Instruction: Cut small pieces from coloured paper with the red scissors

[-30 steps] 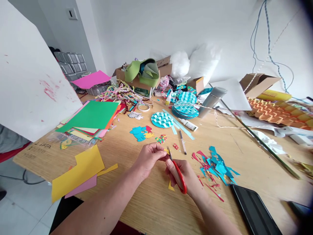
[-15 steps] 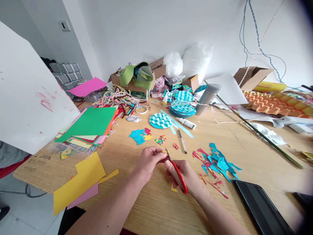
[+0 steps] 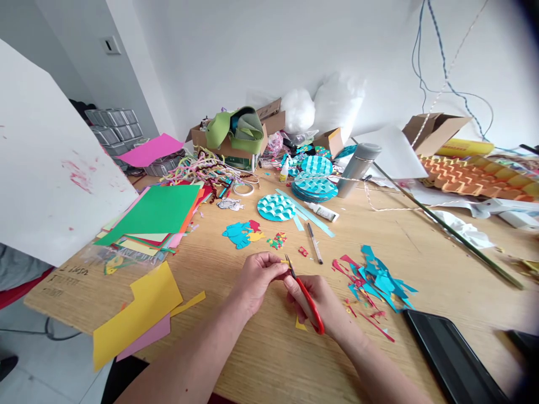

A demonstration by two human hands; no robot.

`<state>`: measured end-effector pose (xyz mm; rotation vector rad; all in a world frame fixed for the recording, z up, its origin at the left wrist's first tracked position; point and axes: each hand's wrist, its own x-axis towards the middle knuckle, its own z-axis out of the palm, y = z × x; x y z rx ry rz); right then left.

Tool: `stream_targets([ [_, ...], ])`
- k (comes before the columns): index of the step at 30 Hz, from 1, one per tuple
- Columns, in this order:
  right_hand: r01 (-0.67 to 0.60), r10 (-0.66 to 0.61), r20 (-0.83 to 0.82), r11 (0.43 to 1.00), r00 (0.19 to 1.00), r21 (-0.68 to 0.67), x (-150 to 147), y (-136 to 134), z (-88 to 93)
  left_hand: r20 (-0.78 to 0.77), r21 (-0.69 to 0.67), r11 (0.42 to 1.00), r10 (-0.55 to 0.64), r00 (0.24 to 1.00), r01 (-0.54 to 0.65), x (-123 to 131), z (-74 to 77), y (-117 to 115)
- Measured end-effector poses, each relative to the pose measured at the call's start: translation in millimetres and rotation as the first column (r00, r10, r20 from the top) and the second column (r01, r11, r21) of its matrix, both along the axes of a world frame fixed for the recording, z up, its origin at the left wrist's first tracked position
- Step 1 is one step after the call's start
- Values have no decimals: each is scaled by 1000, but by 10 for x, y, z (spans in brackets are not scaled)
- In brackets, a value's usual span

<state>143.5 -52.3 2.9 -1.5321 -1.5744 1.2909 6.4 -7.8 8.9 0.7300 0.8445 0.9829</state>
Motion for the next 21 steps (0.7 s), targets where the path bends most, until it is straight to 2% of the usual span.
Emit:
stream_targets([
  [21, -2, 2, 43, 1000, 999, 0, -8, 4, 40, 17, -12, 1000, -2, 1000, 2, -6, 14, -10],
])
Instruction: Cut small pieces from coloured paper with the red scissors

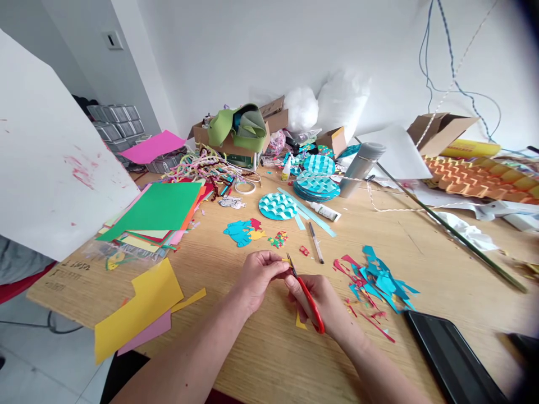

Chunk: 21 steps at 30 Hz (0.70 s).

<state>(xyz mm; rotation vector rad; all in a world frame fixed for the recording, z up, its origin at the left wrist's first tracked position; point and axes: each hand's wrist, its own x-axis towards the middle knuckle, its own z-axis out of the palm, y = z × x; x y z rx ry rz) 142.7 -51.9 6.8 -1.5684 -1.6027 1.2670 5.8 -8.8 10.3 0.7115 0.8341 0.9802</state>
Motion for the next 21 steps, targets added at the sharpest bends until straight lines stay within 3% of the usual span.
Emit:
stream_targets([
  [21, -16, 16, 8, 1000, 1000, -4, 31, -25, -5, -18, 11, 999, -48, 999, 48, -34, 16, 25],
])
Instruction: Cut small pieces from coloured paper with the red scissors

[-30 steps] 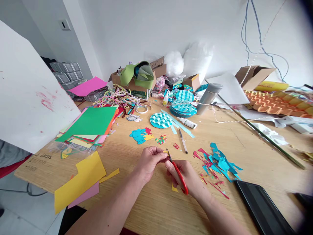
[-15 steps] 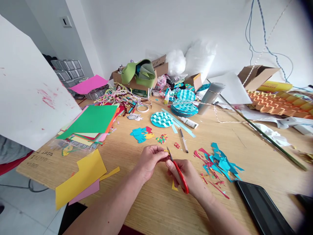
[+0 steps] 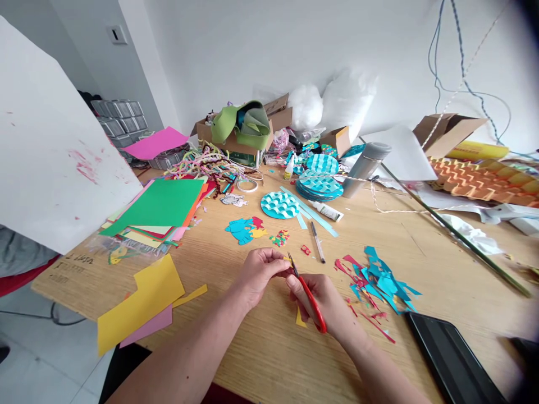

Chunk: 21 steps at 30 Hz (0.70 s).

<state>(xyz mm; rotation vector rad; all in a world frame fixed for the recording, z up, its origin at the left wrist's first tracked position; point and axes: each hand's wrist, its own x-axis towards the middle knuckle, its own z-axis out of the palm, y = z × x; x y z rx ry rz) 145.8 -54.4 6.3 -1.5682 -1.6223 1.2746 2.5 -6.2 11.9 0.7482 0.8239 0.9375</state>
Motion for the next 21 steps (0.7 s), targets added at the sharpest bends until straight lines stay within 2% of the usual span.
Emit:
stream_targets([
  [9, -4, 4, 4, 1000, 1000, -8, 5, 6, -6, -12, -1, 1000, 10, 1000, -10, 5, -10, 11],
  [15, -23, 24, 12, 1000, 1000, -11, 12, 1, 18, -64, 54, 999, -4, 998, 8, -8, -11, 12],
  [21, -20, 20, 9, 1000, 1000, -20, 16, -2, 6, -50, 31, 999, -8, 999, 10, -9, 4, 10],
])
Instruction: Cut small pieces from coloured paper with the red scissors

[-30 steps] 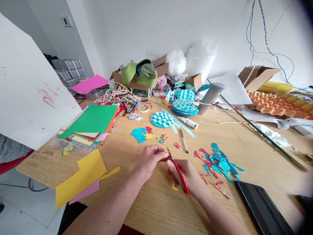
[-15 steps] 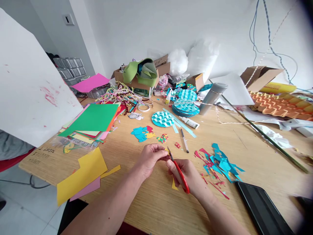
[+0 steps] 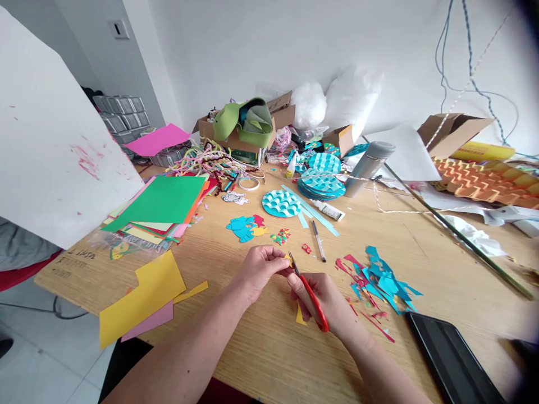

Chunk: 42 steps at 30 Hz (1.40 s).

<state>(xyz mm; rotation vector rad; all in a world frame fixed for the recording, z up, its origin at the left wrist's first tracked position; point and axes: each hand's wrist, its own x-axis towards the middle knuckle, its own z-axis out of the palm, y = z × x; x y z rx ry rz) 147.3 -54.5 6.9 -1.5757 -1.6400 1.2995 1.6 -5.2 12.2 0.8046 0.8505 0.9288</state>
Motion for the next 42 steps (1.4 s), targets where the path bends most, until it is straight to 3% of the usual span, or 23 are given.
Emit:
stream_targets([
  [42, -21, 22, 14, 998, 1000, -56, 25, 2, 69, -43, 28, 996, -79, 996, 81, -50, -5, 38],
])
